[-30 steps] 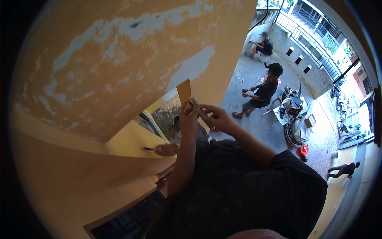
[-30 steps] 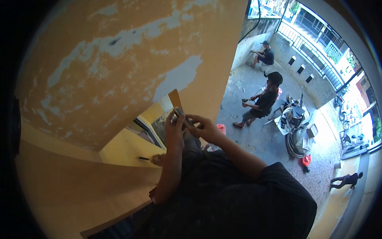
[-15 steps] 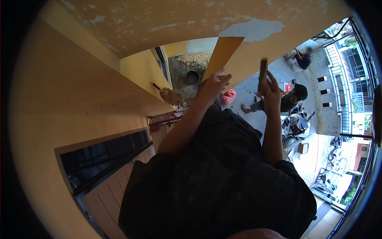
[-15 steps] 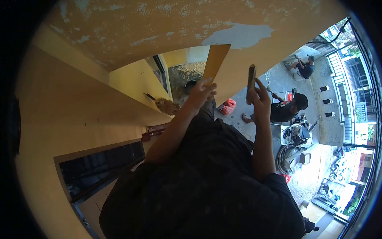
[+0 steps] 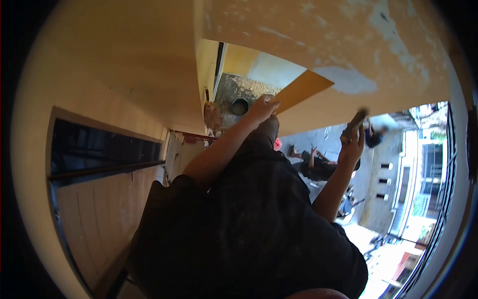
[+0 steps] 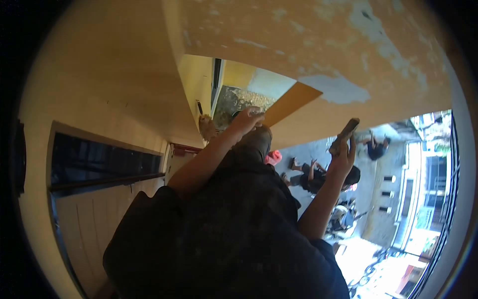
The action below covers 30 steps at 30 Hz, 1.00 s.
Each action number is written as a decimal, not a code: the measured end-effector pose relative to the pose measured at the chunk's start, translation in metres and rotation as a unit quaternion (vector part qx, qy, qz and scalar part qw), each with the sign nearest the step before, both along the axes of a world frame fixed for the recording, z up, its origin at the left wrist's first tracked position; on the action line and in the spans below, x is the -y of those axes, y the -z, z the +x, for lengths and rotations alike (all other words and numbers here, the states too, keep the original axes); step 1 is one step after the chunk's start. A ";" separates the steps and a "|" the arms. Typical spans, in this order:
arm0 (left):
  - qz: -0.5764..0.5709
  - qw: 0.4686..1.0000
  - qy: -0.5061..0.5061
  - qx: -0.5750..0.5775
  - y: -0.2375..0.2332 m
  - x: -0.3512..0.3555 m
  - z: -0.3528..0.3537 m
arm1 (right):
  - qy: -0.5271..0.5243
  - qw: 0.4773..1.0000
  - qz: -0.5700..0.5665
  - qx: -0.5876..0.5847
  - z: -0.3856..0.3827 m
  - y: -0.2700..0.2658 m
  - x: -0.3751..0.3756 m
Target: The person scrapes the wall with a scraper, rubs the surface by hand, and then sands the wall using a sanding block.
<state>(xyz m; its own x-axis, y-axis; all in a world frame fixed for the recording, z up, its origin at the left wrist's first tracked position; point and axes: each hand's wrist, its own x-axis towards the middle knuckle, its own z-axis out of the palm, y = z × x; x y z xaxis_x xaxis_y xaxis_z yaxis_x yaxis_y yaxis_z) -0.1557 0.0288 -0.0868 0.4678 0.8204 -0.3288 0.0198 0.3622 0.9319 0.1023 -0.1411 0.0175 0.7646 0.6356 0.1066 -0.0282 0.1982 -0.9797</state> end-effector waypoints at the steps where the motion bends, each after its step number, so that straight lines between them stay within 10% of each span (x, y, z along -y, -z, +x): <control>1: 0.001 1.000 -0.015 0.007 0.003 0.002 -0.002 | -0.011 1.000 -0.006 0.011 -0.006 -0.006 -0.004; 24: -0.026 0.996 0.087 -0.021 -0.002 -0.026 0.011 | 0.041 0.996 0.005 -0.081 -0.007 0.010 0.034; 30: 0.094 0.992 0.056 0.062 -0.093 -0.060 0.007 | 0.115 0.988 -0.024 -0.102 0.010 0.019 0.054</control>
